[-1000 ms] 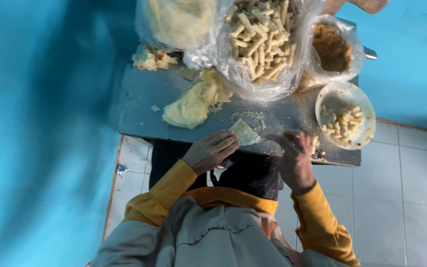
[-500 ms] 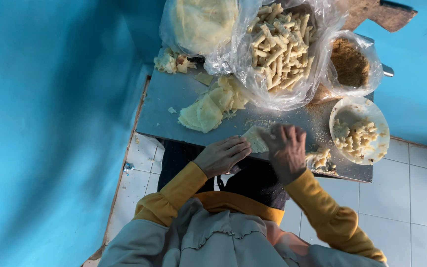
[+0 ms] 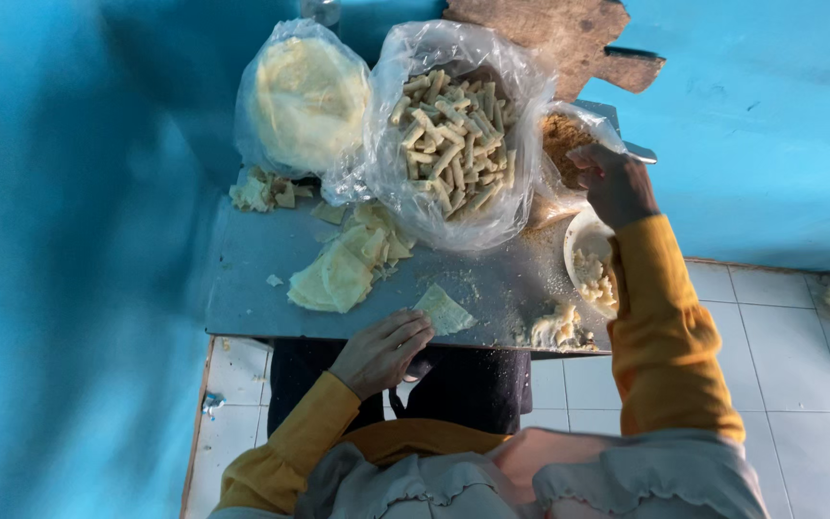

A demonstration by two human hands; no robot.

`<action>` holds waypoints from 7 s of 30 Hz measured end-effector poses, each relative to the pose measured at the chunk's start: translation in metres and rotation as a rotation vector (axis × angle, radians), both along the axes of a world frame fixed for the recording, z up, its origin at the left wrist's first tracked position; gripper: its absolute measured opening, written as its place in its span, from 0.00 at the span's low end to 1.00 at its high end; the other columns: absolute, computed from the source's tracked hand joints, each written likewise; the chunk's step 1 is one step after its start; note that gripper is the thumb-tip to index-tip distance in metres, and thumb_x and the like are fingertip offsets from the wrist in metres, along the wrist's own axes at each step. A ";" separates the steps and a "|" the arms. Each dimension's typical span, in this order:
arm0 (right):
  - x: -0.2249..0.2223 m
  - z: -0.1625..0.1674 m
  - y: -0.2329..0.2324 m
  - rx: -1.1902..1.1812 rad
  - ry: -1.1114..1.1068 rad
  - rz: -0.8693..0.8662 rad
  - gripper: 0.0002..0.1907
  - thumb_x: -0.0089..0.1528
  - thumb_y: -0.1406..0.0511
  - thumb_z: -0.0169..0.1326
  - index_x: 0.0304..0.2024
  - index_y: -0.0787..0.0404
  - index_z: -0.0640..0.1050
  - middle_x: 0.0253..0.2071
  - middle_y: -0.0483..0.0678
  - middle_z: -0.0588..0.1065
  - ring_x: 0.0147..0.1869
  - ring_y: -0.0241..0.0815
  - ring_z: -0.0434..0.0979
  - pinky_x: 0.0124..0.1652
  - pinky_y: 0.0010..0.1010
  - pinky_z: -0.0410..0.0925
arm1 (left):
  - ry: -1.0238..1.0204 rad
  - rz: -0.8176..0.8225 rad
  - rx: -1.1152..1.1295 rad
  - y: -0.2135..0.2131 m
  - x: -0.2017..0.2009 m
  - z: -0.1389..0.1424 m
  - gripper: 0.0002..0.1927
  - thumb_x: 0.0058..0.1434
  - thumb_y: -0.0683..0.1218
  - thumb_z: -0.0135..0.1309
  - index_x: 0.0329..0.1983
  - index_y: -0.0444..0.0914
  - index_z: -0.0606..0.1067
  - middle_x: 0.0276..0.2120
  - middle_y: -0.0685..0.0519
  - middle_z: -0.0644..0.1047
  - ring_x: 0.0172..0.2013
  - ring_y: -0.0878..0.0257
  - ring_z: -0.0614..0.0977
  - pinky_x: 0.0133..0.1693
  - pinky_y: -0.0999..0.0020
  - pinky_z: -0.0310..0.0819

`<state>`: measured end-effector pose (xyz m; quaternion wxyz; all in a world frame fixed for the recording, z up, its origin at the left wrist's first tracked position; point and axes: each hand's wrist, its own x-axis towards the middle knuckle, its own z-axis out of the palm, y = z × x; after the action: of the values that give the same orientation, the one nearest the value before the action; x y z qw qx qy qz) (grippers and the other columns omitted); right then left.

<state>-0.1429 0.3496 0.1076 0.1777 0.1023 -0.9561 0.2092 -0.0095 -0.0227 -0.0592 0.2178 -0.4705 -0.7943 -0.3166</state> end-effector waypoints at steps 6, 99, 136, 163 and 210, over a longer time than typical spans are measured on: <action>-0.047 0.020 -0.028 0.245 -0.433 -0.100 0.28 0.56 0.67 0.60 0.60 0.55 0.76 0.48 0.58 0.80 0.53 0.60 0.80 0.52 0.46 0.71 | -0.005 0.016 0.004 0.001 -0.002 0.000 0.17 0.58 0.42 0.60 0.51 0.35 0.77 0.54 0.50 0.78 0.59 0.54 0.77 0.62 0.58 0.72; 0.098 -0.095 -0.150 -0.333 -0.373 0.419 0.36 0.61 0.75 0.56 0.70 0.65 0.58 0.33 0.56 0.82 0.35 0.48 0.86 0.36 0.38 0.78 | -0.289 0.243 -0.050 0.044 -0.049 0.002 0.08 0.47 0.40 0.56 0.32 0.37 0.74 0.33 0.48 0.76 0.43 0.51 0.78 0.47 0.54 0.74; 0.133 -0.110 -0.153 0.031 0.107 0.358 0.23 0.65 0.75 0.57 0.61 0.64 0.67 0.42 0.55 0.81 0.43 0.52 0.84 0.45 0.40 0.76 | 0.060 0.303 -0.321 0.026 -0.011 0.025 0.13 0.62 0.45 0.54 0.46 0.33 0.77 0.38 0.48 0.75 0.45 0.54 0.74 0.50 0.60 0.70; 0.089 -0.112 -0.160 0.449 0.349 0.342 0.27 0.54 0.67 0.62 0.53 0.47 0.68 0.55 0.48 0.82 0.52 0.37 0.77 0.57 0.36 0.66 | -0.181 0.790 0.150 -0.060 -0.024 0.032 0.15 0.64 0.44 0.60 0.54 0.37 0.76 0.52 0.50 0.76 0.53 0.50 0.74 0.57 0.51 0.63; 0.199 -0.064 -0.063 -0.080 0.070 -0.132 0.21 0.66 0.79 0.54 0.58 0.56 0.79 0.52 0.51 0.76 0.53 0.47 0.77 0.50 0.37 0.72 | -0.032 0.182 -0.058 -0.005 -0.003 0.018 0.13 0.66 0.53 0.58 0.50 0.44 0.76 0.57 0.53 0.73 0.64 0.53 0.68 0.66 0.49 0.59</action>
<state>0.0559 0.2866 0.0433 0.2283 0.0389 -0.9449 0.2313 -0.0121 -0.0279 -0.0408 0.2195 -0.3973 -0.8460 -0.2797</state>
